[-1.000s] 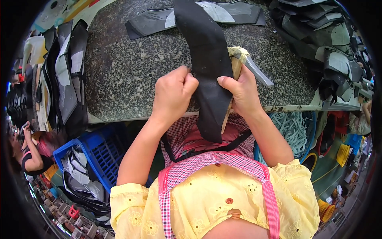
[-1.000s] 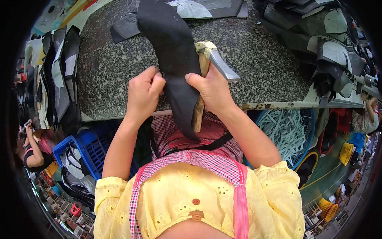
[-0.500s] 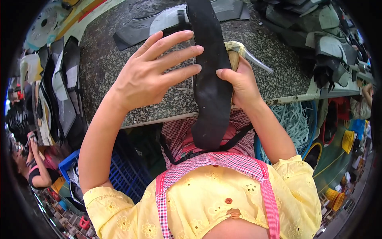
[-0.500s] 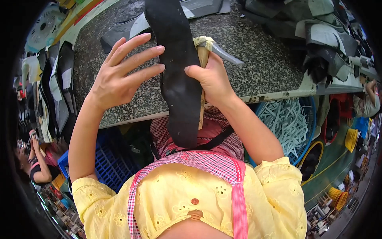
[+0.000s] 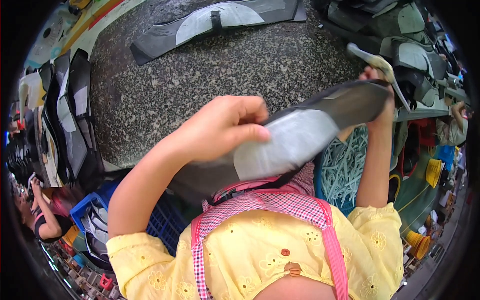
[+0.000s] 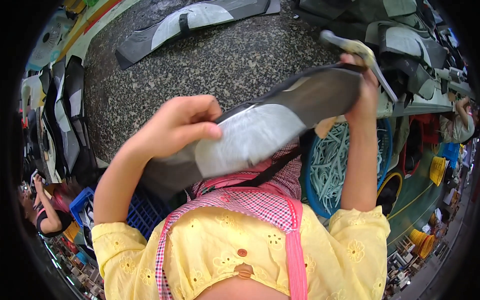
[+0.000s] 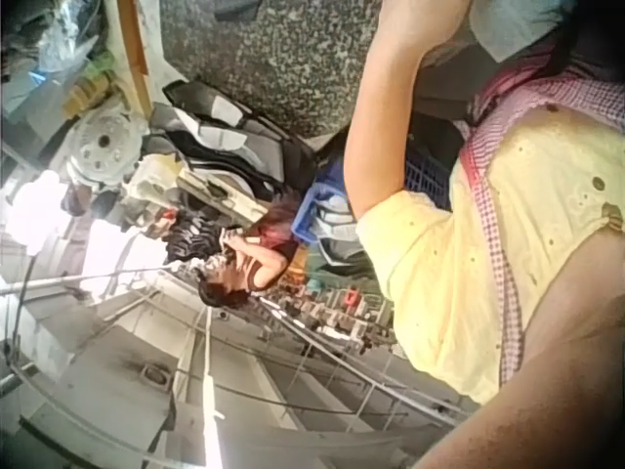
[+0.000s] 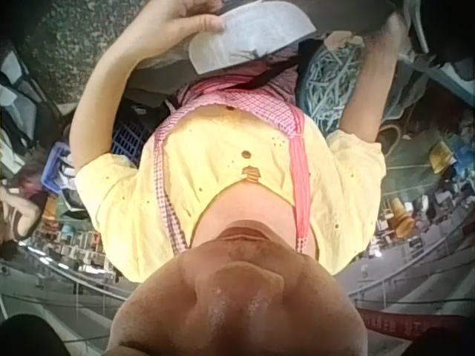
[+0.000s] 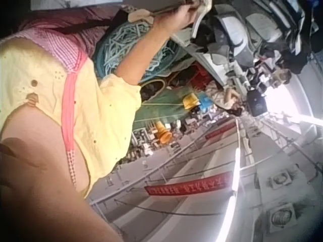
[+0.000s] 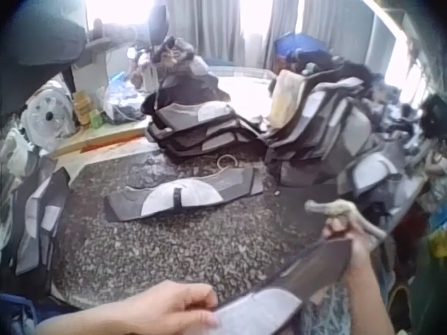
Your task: The person is hammering and assembling various shoe components on a workbench in a factory.
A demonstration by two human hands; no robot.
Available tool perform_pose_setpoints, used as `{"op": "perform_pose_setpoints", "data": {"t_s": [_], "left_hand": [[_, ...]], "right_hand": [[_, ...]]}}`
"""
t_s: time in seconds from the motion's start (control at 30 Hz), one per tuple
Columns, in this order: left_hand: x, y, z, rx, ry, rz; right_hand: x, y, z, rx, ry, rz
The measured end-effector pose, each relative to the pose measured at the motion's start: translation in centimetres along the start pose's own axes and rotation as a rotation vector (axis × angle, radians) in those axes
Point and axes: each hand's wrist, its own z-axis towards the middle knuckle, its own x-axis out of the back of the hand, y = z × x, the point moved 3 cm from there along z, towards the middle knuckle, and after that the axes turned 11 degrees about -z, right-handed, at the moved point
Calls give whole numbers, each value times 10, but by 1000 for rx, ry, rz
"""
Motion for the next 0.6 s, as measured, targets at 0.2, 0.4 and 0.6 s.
{"op": "perform_pose_setpoints", "data": {"t_s": [0.2, 0.4, 0.6], "left_hand": [[5, -19, 8, -129, 323, 682], [2, -12, 10, -273, 428, 812], [-2, -33, 27, -469, 509, 651]], "right_hand": [[-42, -55, -51, 161, -314, -389], [-96, -43, -71, 505, -699, -990], [-99, -43, -70, 555, -640, -956]]}}
